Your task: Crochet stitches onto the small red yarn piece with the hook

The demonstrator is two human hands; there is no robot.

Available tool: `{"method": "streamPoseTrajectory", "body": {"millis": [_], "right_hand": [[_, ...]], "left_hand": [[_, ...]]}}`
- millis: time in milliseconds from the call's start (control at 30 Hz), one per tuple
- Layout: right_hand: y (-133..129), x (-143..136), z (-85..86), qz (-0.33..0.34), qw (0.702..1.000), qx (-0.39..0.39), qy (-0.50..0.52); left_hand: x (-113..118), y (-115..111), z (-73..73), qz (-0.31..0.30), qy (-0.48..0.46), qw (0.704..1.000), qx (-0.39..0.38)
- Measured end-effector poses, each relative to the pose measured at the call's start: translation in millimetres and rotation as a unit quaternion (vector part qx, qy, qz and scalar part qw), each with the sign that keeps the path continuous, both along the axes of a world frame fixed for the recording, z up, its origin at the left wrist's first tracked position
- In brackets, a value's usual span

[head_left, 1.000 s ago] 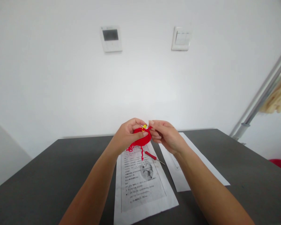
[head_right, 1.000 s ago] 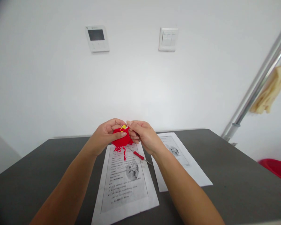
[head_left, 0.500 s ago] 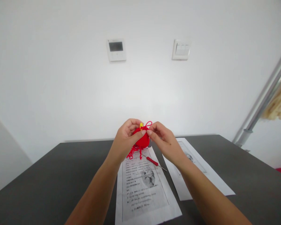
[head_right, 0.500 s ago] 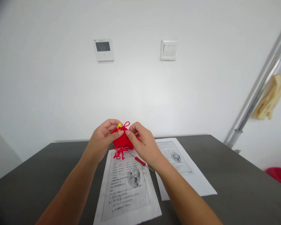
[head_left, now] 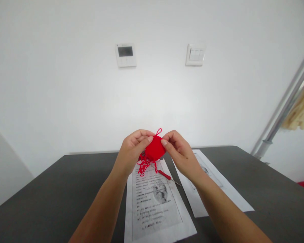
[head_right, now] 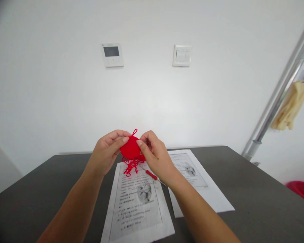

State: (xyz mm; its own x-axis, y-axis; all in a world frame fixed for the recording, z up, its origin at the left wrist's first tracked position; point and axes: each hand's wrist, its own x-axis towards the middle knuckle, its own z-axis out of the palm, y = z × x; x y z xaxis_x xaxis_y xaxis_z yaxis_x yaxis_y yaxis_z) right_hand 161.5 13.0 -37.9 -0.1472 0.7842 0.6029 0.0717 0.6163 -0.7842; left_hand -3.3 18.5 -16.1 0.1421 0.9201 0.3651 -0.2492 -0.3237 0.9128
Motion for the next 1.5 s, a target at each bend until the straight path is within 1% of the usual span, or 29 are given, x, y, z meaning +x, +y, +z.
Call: {"method": "streamPoseTrajectory", "body": {"millis": [167, 267, 367, 433, 500, 567, 667, 733, 800, 867, 933, 967, 1033, 1100, 1167, 1267, 1367, 1433, 1500], "right_hand": [[-0.4, 0.6, -0.3, 0.013, 1.000, 0.013, 0.002], [0.1, 1.8, -0.2, 0.019, 1.000, 0.014, 0.004], [0.2, 3.9, 0.3, 0.018, 1.000, 0.015, 0.000], [-0.3, 4.7, 0.9, 0.019, 1.000, 0.015, -0.006], [-1.3, 4.5, 1.7, 0.019, 1.000, 0.018, -0.008], [-2.5, 3.0, 2.8, 0.016, 1.000, 0.021, -0.008], [-4.6, 0.4, 4.0, 0.018, 1.000, 0.016, -0.006], [-5.7, -0.4, 4.4, 0.020, 1.000, 0.011, -0.011], [-6.7, -0.3, 4.6, 0.013, 1.000, 0.019, -0.018], [-7.5, 0.0, 4.5, 0.008, 0.999, 0.040, -0.022], [-8.0, -0.3, 4.0, 0.011, 0.998, 0.062, -0.022], [-7.9, -0.8, 3.6, 0.012, 0.997, 0.070, -0.022], [-7.1, -2.0, 2.5, 0.007, 0.996, 0.086, -0.018], [-5.5, -2.5, 1.6, -0.002, 0.996, 0.086, -0.004], [-3.3, -1.9, 1.3, -0.002, 0.998, 0.056, 0.022], [-0.7, 0.2, 1.6, 0.019, 0.999, -0.016, 0.048], [-0.1, 1.3, 2.1, 0.025, 0.997, -0.050, 0.044], [-0.4, 1.1, 2.3, 0.018, 0.998, -0.055, 0.037], [-1.4, 0.7, 2.4, 0.015, 0.998, -0.055, 0.032]], "left_hand": [[-4.6, 1.3, 2.3, 0.014, 0.029, 0.999, -0.002], [-7.9, 1.1, 4.0, 0.034, 0.068, 0.997, 0.018], [-10.4, -0.6, 5.0, 0.038, 0.117, 0.990, 0.075], [-10.5, -1.9, 4.7, 0.042, 0.160, 0.979, 0.121], [-9.1, -3.1, 4.0, 0.075, 0.197, 0.962, 0.175], [-6.6, -4.5, 3.7, 0.120, 0.212, 0.944, 0.223], [-3.3, -7.6, 4.7, 0.160, 0.213, 0.930, 0.255], [-2.7, -9.6, 5.7, 0.173, 0.219, 0.925, 0.259], [-3.0, -10.3, 6.1, 0.166, 0.215, 0.930, 0.249], [-3.4, -9.0, 5.7, 0.122, 0.176, 0.954, 0.211], [-2.6, -6.6, 4.8, 0.053, 0.101, 0.983, 0.145], [-1.6, -5.3, 4.3, 0.018, 0.060, 0.992, 0.108], [1.6, -3.4, 3.2, -0.032, -0.005, 0.999, 0.037], [5.5, -2.7, 2.0, -0.048, -0.041, 0.998, -0.009], [8.2, -3.0, 0.6, -0.034, -0.058, 0.998, -0.017], [7.9, -3.9, -1.0, 0.006, -0.051, 0.998, 0.032], [4.4, -5.2, -1.1, 0.045, 0.020, 0.995, 0.087], [2.6, -6.5, -0.8, 0.080, 0.084, 0.986, 0.118], [2.3, -7.8, -1.2, 0.118, 0.128, 0.974, 0.142]]}}
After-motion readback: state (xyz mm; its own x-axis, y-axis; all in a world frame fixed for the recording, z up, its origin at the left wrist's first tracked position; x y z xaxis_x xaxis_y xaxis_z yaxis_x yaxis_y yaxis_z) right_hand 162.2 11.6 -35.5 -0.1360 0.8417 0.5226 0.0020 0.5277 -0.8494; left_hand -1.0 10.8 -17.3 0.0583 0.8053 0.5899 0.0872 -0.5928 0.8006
